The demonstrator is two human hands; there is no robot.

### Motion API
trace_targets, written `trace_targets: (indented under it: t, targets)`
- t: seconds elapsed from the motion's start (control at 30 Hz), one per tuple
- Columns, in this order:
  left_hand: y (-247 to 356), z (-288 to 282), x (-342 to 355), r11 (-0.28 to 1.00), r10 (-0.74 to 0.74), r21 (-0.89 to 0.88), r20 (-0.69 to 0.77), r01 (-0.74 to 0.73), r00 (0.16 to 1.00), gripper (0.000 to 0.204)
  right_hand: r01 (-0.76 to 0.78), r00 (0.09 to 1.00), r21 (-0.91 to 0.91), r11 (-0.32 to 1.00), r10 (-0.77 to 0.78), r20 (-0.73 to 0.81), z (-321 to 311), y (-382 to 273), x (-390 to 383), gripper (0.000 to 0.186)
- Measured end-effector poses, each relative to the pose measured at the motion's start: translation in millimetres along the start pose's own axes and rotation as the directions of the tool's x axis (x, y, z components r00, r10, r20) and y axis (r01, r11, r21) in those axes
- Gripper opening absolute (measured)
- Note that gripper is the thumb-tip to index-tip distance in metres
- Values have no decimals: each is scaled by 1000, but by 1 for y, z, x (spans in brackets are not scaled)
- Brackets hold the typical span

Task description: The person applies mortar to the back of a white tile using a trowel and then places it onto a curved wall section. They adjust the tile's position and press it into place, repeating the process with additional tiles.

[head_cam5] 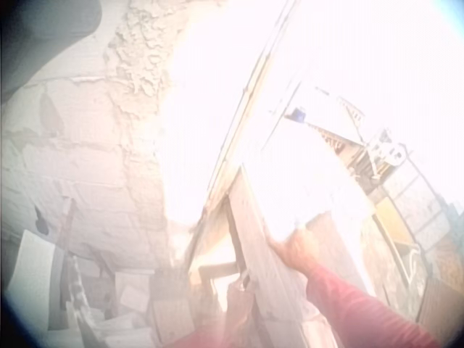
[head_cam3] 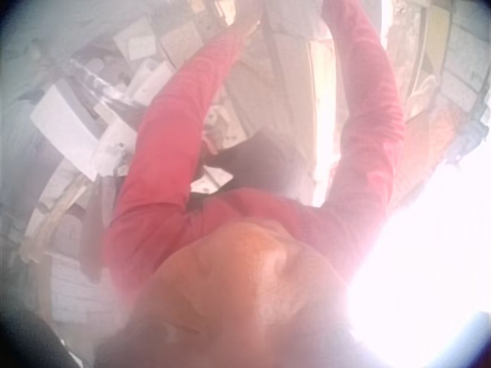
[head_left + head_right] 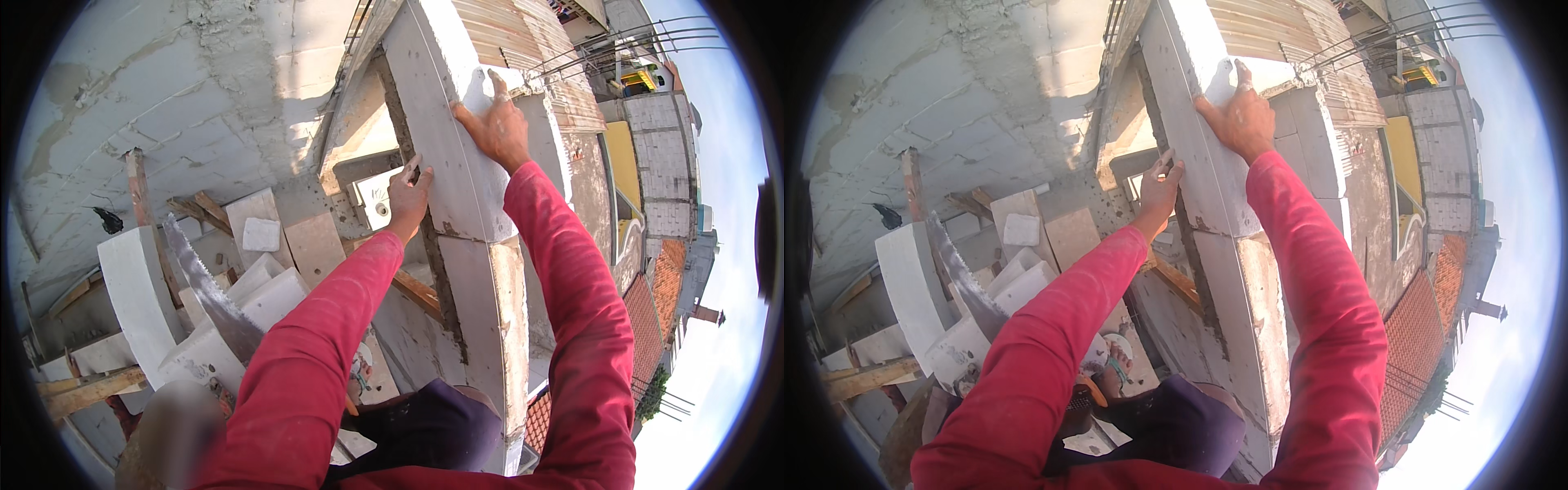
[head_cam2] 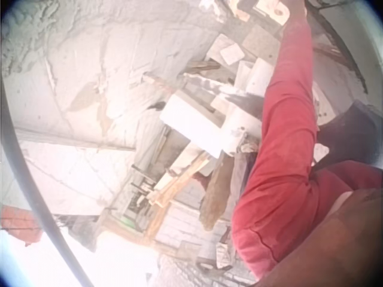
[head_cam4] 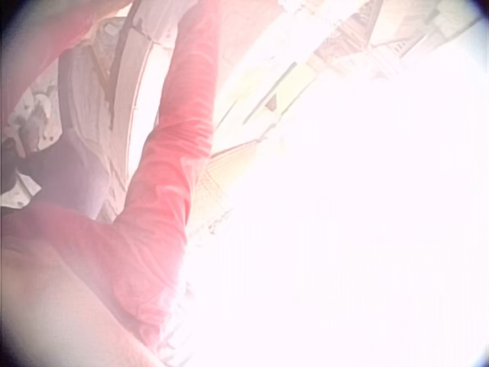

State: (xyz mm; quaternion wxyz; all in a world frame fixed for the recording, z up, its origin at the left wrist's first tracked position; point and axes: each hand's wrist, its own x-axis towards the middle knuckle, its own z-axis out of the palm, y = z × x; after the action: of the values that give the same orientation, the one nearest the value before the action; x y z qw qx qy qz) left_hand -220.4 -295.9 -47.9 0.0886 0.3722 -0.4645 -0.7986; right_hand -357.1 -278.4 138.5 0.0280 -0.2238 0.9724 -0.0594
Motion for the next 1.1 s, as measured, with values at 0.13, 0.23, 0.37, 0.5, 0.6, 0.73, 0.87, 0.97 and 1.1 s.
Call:
trace_targets:
  t: [0.13,0.23,0.37,0.5,0.6,0.73,0.87,0.97,1.1]
  targets:
    - [4,1,0,992,-111,-49,68,114,992,42,112,993,-3,994,-112,30,-1,3,1,85]
    - [11,7,-9,994,-104,-22,28,104,994,33,104,994,-20,994,-104,35,-2,7,-1,81]
    - [3,-1,-2,1000,-18,-24,57,19,998,54,135,991,14,991,-135,20,0,3,1,79]
    - [17,1,-13,990,-142,-3,62,142,988,69,126,992,-8,992,-126,-2,1,12,3,79]
    - [13,-5,-11,954,-288,-70,65,292,955,91,141,990,-17,990,-141,8,0,11,3,79]
    - [-30,-24,13,905,-397,-109,129,411,908,93,176,984,-13,984,-176,2,10,9,0,78]
    - [-31,-19,11,857,-370,-244,323,454,871,82,182,983,-14,983,-182,-8,7,16,0,78]
    - [-39,-18,16,821,-386,-320,302,474,872,75,176,984,-16,984,-176,0,7,14,-1,77]
    - [-30,-18,30,852,-408,-243,245,463,879,81,195,981,-21,981,-195,-21,5,8,8,78]
